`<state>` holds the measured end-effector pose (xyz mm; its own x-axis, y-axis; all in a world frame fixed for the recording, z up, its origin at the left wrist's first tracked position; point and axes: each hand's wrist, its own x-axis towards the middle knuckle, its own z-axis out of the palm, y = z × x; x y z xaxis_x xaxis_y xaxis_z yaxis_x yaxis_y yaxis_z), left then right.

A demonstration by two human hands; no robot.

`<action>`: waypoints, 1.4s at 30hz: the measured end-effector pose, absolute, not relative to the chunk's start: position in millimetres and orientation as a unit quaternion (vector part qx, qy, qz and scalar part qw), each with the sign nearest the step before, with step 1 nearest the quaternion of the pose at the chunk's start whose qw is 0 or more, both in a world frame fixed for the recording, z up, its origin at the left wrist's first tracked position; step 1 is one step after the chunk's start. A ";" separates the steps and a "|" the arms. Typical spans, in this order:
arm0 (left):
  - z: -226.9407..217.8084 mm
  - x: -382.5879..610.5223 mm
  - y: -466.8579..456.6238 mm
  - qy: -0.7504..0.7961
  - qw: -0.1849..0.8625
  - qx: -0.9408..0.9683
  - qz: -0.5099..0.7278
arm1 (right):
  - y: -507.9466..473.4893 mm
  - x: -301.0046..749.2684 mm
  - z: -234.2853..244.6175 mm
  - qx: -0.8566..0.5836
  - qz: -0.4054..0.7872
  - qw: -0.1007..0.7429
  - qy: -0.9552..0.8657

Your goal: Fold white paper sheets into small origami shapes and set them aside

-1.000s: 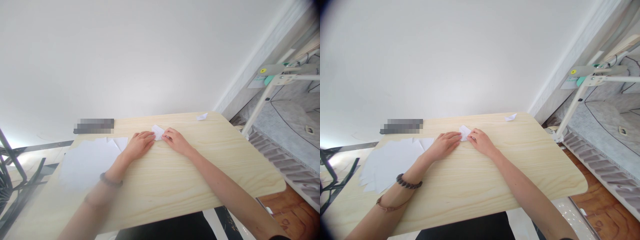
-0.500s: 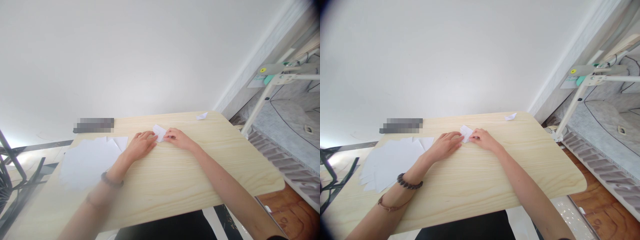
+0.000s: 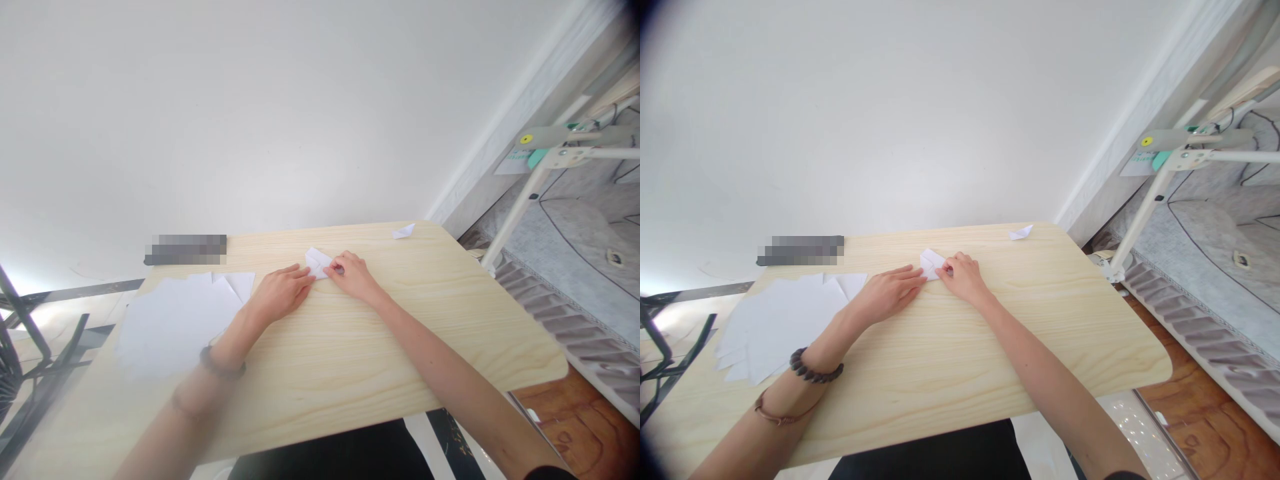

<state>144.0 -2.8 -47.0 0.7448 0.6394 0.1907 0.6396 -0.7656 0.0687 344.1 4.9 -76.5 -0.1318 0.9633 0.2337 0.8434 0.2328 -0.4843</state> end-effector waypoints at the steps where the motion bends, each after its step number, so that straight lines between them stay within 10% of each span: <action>1: -46.4 144.4 -3.2 -0.345 0.002 -0.933 -0.103 | 4.8 344.4 -76.3 -0.608 0.117 0.253 -0.744; 42: -43.5 151.1 -7.2 -0.345 0.028 -0.935 -0.079 | 2.8 340.9 -76.5 -0.629 0.075 0.244 -0.734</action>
